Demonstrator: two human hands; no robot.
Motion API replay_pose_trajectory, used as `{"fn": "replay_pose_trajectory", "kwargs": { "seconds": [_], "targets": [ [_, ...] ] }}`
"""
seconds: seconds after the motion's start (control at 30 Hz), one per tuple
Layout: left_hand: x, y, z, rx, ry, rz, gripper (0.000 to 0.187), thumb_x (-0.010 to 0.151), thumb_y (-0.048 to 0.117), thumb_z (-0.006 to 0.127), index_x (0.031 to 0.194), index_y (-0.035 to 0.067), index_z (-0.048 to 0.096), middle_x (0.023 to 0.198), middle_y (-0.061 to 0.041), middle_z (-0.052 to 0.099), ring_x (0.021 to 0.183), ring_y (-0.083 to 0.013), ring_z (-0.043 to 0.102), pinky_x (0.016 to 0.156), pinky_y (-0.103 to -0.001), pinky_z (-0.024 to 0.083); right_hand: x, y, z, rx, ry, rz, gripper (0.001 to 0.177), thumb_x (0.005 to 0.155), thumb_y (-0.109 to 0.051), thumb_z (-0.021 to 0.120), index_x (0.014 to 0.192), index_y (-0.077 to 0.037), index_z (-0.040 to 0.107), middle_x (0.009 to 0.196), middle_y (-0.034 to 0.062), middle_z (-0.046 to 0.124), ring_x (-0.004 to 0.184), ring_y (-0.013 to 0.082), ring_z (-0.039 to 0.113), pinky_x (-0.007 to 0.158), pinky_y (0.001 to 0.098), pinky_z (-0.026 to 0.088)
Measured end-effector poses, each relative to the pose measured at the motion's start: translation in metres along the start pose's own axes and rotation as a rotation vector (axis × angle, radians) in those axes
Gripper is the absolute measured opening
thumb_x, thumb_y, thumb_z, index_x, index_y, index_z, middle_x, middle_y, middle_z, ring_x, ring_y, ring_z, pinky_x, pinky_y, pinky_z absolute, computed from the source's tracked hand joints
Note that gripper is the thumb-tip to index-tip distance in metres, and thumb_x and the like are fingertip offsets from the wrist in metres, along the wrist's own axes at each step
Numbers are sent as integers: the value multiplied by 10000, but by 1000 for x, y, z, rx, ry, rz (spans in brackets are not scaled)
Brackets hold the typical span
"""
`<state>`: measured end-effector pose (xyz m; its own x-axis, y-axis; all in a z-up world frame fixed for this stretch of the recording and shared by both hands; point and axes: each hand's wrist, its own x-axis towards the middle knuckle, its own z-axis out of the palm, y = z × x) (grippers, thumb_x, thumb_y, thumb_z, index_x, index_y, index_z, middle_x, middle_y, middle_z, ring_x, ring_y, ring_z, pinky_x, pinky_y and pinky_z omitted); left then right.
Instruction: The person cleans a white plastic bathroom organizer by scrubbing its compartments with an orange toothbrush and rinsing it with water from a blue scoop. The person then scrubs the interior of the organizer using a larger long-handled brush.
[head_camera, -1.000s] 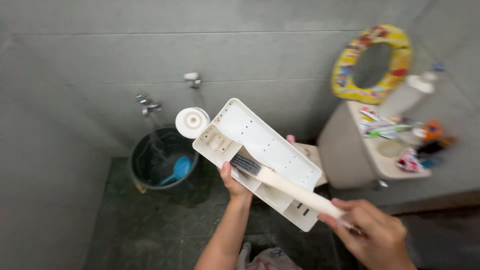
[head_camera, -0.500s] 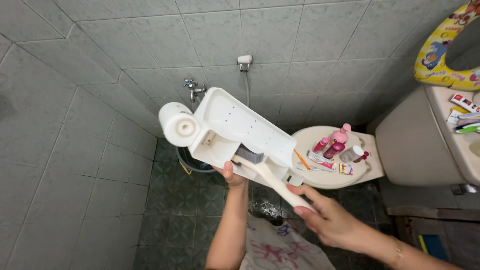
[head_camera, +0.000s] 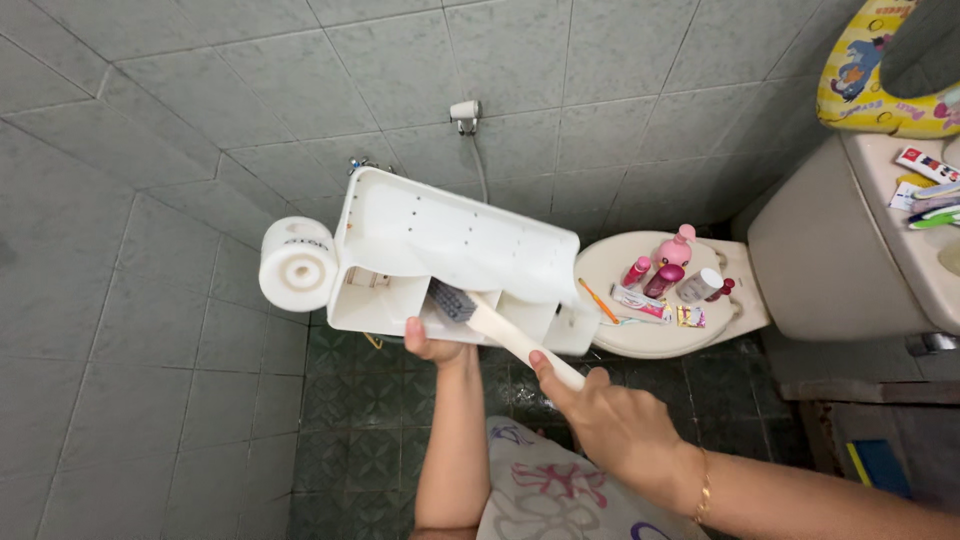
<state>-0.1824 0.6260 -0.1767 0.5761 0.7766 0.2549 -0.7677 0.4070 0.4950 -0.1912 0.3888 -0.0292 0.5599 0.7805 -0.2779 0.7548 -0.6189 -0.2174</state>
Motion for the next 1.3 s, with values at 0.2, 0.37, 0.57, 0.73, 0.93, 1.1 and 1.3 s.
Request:
{"fn": "replay_pose_trajectory", "kwargs": {
  "seconds": [0.2, 0.37, 0.57, 0.73, 0.93, 1.1, 1.3],
  "targets": [
    [-7, -24, -13, 135, 36, 160, 919, 787, 475, 649, 1530, 24, 351, 1464, -169, 470, 1349, -353, 484, 1145, -512, 425, 15, 37, 1, 783, -127, -29, 501, 1007, -262, 573, 1485, -216, 433, 664, 219, 644, 597, 407, 663, 530, 463, 513],
    [2, -8, 9, 43, 86, 75, 984, 775, 570, 603, 1545, 13, 350, 1484, -183, 461, 1373, -355, 483, 1137, -506, 425, 13, 42, -18, 711, -11, -122, 516, 993, -271, 583, 1491, -244, 452, 577, 171, 629, 471, 335, 649, 505, 422, 525],
    [9, 10, 53, 94, 63, 71, 1038, 719, 606, 624, 1548, 53, 335, 1444, -202, 462, 1332, -378, 500, 1095, -520, 469, 3, 14, -7, -171, -26, -48, 663, 993, -130, 476, 1601, -355, 338, 767, 138, 631, 504, 300, 668, 399, 450, 567],
    [11, 9, 56, 145, 41, 99, 1076, 706, 630, 639, 1547, 40, 323, 1421, -207, 469, 1342, -382, 502, 1094, -524, 483, 0, 24, -5, 349, -35, -45, 598, 974, -248, 548, 1547, -290, 382, 651, 153, 651, 500, 350, 651, 455, 475, 540],
    [16, 16, 54, 92, 77, 125, 1052, 759, 639, 622, 1543, 1, 334, 1459, -214, 444, 1353, -369, 477, 1104, -504, 449, -21, 45, -56, 285, -88, 12, 592, 981, -412, 550, 1545, -376, 373, 760, 66, 723, 572, 331, 699, 523, 467, 550],
    [12, 10, 57, 88, 149, 139, 1038, 727, 639, 626, 1529, 44, 337, 1448, -183, 445, 1358, -353, 472, 1110, -500, 443, 0, 23, -60, 164, -16, 12, 596, 1000, -407, 542, 1580, -363, 410, 795, 147, 692, 645, 376, 698, 585, 496, 531],
    [17, 6, 12, 83, 189, 193, 1034, 748, 623, 653, 1526, 10, 356, 1483, -151, 440, 1372, -323, 451, 1154, -479, 390, 31, 25, -52, 659, -35, -143, 497, 956, -321, 593, 1435, -234, 492, 655, 196, 679, 585, 378, 709, 562, 470, 535]
  ]
}}
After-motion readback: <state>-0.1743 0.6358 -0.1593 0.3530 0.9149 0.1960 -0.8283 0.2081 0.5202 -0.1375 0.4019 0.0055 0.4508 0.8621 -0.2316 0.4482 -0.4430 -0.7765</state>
